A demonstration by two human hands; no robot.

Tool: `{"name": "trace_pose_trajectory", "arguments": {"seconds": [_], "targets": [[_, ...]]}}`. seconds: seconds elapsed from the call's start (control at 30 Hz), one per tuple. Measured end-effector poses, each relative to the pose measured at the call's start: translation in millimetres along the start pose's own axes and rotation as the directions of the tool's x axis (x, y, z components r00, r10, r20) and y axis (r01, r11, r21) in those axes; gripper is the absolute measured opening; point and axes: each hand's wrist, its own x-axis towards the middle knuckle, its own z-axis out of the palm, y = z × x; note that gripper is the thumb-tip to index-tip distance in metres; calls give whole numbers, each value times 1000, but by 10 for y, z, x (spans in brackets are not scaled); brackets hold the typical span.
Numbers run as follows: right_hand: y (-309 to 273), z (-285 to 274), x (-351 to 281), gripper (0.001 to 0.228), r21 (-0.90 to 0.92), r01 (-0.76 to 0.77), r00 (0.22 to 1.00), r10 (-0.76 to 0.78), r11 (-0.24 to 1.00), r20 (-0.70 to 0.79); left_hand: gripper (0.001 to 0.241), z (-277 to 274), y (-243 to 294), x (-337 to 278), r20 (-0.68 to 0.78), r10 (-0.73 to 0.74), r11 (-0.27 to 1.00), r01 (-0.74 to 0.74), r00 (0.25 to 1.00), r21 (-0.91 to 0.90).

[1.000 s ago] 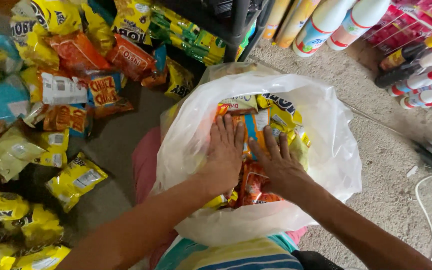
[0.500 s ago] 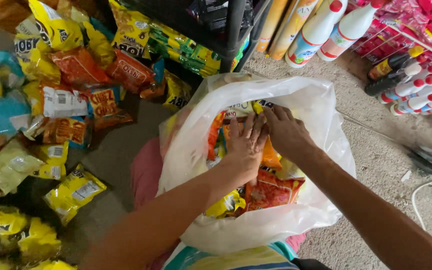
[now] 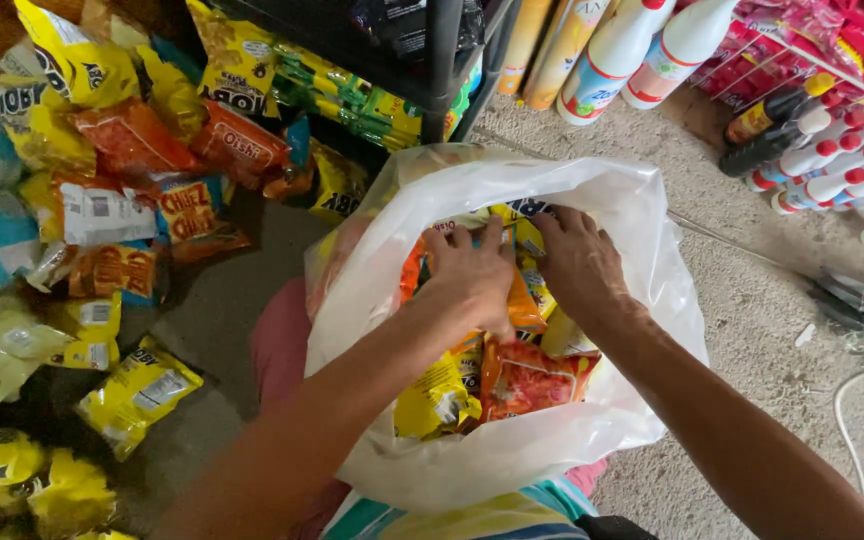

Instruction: Sorting and packing various bags of snack food into a large plastic bag.

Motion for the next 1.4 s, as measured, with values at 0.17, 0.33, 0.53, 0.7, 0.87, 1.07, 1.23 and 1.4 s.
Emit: {"name": "trace_pose_trajectory", "arguments": {"seconds": [0.17,0.33,0.53,0.7,0.87,1.07,1.23,1.4], "targets": [[-6,138,101,29,-101,-78,993,86,992,80,52,498,156,274,-340,-47,998,61,939,30],[232,268,69,23,-172,-47,999,47,984,-2,42,607,200,311,-496,-104,987,151,862,55],[142,-60,-229,30,4,-17,998,17,1000,-57,50,416,54,308,-349,-54,997,70,936,33],[41,-68,-362,28,180,-60,997,68,982,-36,90,373,-7,406,-740,-54,979,-109,671,-171],[119,53,-439,29,180,29,995,-11,983,-103,54,567,228,324,-516,82,989,-133,853,-64],[172,32,-343,28,243,-48,998,58,969,-37,69,850,375,260,-544,78,995,-28,836,99],[127,350,-233,35,389,-125,985,162,913,-65,71,777,411,309,-466,9,974,97,885,203],[113,425,-175,47,-94,122,984,-133,988,-119,71,638,430,372,-344,-11,978,81,939,191]]}}
